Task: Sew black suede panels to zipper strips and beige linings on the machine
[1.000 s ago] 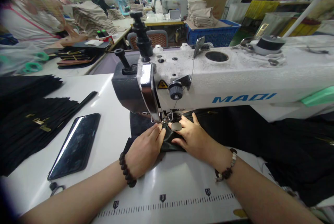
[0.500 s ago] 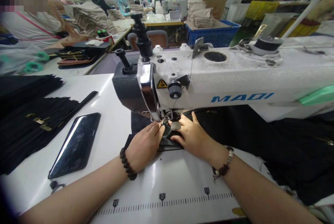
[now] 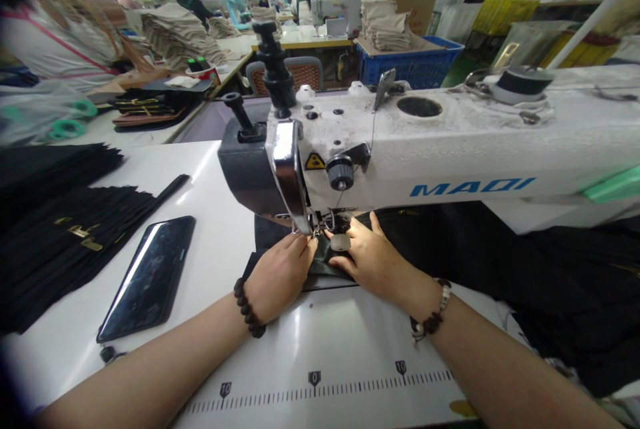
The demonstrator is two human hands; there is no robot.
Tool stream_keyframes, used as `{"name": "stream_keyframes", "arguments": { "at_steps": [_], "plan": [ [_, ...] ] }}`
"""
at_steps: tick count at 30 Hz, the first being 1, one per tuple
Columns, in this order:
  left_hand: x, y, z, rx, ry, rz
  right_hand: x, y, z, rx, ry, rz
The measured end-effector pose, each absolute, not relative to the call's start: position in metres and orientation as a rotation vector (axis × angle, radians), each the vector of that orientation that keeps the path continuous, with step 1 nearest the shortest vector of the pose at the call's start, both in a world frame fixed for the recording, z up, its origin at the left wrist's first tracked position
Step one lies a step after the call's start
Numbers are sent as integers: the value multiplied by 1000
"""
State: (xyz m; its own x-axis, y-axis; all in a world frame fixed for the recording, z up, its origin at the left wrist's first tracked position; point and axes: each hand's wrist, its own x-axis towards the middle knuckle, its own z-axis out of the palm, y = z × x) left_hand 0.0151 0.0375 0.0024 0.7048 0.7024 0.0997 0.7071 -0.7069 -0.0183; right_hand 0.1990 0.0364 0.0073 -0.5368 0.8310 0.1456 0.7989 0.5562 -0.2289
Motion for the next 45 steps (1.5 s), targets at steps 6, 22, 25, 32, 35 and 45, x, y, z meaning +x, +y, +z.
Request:
{"name": "stream_keyframes", "arguments": {
  "at_steps": [6, 22, 25, 32, 35, 45],
  "plan": [
    [15, 38, 5, -2869, -1204, -158, 197, 34, 7, -1413, -2583, 158],
    [-31, 62, 47, -2981, -1050, 158, 215, 40, 73, -1180, -2804, 1065],
    [-18, 43, 51, -3097, -1113, 138, 222, 36, 44, -1214, -2661, 785],
    [5, 23, 35, -3043, -1295, -128, 215, -2, 18, -1347, -2751, 368],
    [8, 20, 24, -2980, -1296, -166, 205, -11, 33, -1332, -2816, 395],
    [16, 8, 4, -2863, -1391, -150, 213, -22, 2, -1321, -2674, 184]
  ]
}}
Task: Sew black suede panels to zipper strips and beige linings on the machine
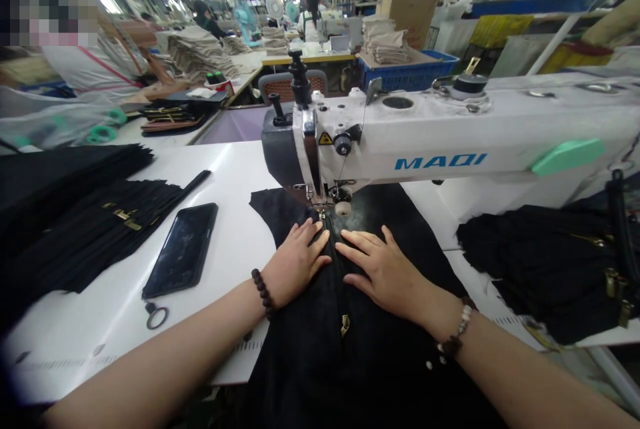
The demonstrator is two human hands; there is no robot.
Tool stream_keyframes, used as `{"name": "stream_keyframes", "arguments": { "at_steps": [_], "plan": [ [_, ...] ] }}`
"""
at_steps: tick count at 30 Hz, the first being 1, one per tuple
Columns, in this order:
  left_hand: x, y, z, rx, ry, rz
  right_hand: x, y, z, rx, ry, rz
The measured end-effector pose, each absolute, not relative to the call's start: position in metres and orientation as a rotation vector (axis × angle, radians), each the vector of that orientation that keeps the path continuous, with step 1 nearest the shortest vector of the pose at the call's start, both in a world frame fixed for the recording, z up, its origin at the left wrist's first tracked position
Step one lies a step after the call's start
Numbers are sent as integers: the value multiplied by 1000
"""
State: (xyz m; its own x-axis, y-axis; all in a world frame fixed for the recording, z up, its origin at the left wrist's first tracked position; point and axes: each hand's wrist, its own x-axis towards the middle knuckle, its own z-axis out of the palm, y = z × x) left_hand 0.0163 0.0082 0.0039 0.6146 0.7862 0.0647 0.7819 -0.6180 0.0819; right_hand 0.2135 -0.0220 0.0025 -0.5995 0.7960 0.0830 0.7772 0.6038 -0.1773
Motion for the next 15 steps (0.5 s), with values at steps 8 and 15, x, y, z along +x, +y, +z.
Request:
{"name": "stream_keyframes", "arguments": {
  "at_steps": [8, 15],
  "plan": [
    [9, 14, 4, 2825, 1286, 148, 205, -26, 3, -1406, -2652, 137],
    [6, 18, 5, 2797, 1248, 148, 199, -26, 6, -1437, -2628, 119]
  ]
}}
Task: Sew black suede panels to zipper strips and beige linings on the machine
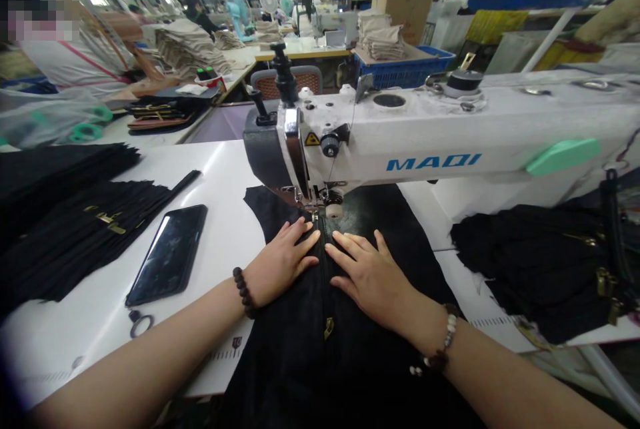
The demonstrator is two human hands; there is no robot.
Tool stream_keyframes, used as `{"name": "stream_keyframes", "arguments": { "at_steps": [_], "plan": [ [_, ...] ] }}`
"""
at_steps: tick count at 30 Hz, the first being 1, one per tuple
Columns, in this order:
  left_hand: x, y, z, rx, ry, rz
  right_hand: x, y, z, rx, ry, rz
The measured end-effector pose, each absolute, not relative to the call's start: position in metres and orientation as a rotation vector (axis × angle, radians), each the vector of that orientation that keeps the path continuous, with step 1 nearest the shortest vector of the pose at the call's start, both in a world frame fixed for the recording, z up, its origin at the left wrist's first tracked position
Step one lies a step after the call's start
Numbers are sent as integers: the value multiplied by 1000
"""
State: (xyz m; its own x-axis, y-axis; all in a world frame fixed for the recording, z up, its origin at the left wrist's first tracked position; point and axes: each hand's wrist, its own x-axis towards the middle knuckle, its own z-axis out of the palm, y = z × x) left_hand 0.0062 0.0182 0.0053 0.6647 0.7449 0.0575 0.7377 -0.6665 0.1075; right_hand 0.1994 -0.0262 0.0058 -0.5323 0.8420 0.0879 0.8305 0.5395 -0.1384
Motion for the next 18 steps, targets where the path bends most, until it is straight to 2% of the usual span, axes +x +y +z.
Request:
{"name": "stream_keyframes", "arguments": {
  "at_steps": [7, 12, 18],
  "plan": [
    [-21, -41, 31, 2698, 864, 135, 210, -64, 11, -1131, -2746, 332],
    [-48, -82, 43, 2582, 706, 106, 207, -87, 18, -1204, -2689, 378],
    [-63, -93, 45, 2642, 622, 52, 195, -83, 30, -1183, -2736, 450]
  ]
}}
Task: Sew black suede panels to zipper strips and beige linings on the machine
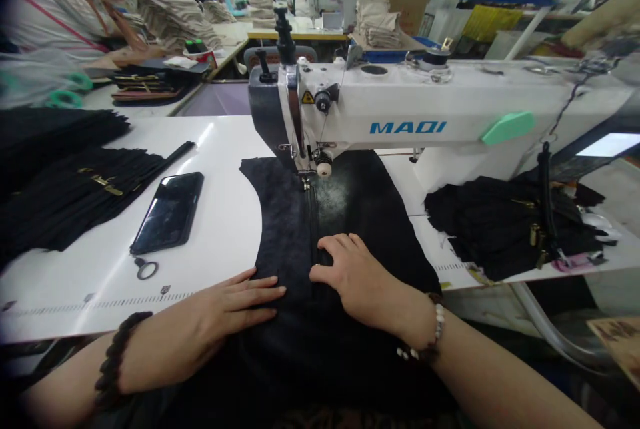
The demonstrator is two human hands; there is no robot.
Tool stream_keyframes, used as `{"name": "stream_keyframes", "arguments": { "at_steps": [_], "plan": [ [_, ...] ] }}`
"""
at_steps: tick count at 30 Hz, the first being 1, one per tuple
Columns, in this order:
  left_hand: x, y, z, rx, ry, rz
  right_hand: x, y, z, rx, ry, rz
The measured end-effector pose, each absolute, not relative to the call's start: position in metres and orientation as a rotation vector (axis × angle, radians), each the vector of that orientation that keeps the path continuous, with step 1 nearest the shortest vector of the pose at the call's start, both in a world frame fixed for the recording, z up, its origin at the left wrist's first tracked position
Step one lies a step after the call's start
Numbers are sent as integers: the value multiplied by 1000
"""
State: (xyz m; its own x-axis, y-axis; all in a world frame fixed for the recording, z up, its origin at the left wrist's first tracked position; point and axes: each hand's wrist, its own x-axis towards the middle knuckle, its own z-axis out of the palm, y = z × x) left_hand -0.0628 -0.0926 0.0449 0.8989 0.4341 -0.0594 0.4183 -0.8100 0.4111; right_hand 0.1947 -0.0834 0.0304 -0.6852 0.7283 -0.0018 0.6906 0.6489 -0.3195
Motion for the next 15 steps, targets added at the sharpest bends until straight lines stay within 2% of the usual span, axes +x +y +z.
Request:
{"name": "stream_keyframes", "arguments": {
  "at_steps": [6, 11, 15],
  "plan": [
    [-70, -103, 25, 2929, 583, -34, 205, -101, 27, -1224, -2639, 541],
    [-67, -110, 7, 2967, 680, 238, 218, -135, 25, -1045, -2826, 562],
    [-58, -109, 9, 2838, 764, 465, 211, -157, 17, -1093, -2917, 321]
  ]
}}
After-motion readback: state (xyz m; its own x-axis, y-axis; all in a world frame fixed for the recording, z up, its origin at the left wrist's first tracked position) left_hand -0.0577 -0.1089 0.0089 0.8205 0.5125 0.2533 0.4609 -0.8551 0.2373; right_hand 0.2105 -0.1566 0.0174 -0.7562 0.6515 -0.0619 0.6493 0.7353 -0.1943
